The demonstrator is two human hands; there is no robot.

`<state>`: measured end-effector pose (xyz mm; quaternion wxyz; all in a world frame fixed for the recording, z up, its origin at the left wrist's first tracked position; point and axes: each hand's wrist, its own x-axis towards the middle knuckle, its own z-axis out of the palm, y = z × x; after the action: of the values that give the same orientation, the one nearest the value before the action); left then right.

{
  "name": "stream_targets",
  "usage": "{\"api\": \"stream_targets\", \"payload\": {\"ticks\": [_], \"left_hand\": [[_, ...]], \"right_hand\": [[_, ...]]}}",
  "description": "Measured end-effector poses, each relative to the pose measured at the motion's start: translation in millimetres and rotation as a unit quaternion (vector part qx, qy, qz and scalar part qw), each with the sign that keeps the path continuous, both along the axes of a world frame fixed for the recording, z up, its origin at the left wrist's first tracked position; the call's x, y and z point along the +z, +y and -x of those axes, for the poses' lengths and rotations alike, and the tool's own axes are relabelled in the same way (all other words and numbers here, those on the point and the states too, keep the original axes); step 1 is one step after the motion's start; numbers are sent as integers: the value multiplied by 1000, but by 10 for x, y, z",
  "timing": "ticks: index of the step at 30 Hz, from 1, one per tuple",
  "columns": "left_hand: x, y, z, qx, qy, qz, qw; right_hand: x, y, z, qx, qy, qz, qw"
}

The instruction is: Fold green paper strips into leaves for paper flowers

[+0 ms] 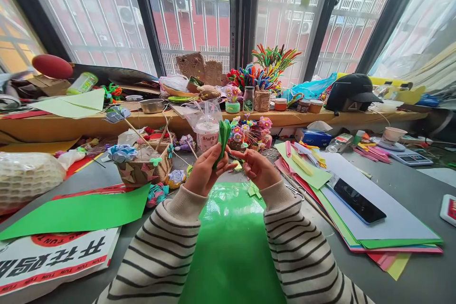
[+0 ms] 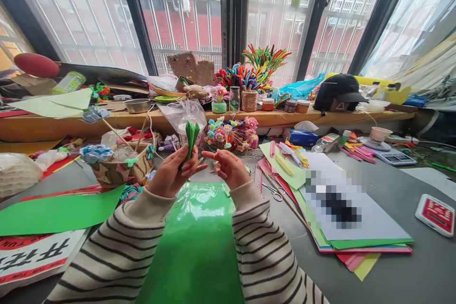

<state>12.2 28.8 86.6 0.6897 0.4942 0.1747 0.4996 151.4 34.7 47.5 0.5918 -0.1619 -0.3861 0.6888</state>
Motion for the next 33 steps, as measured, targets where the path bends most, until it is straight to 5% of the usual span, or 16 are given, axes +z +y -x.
{"api": "stream_targets", "payload": {"ticks": [11, 19, 33], "left_hand": [[-37, 45, 245, 13, -78, 39, 996], [44, 97, 664, 74, -121, 16, 990], [428, 156, 1374, 349, -14, -91, 932]], "right_hand": [[68, -29, -153, 56, 153, 21, 986], [16, 39, -409, -29, 208, 10, 978], [22, 20, -719, -238, 137, 32, 961]]}}
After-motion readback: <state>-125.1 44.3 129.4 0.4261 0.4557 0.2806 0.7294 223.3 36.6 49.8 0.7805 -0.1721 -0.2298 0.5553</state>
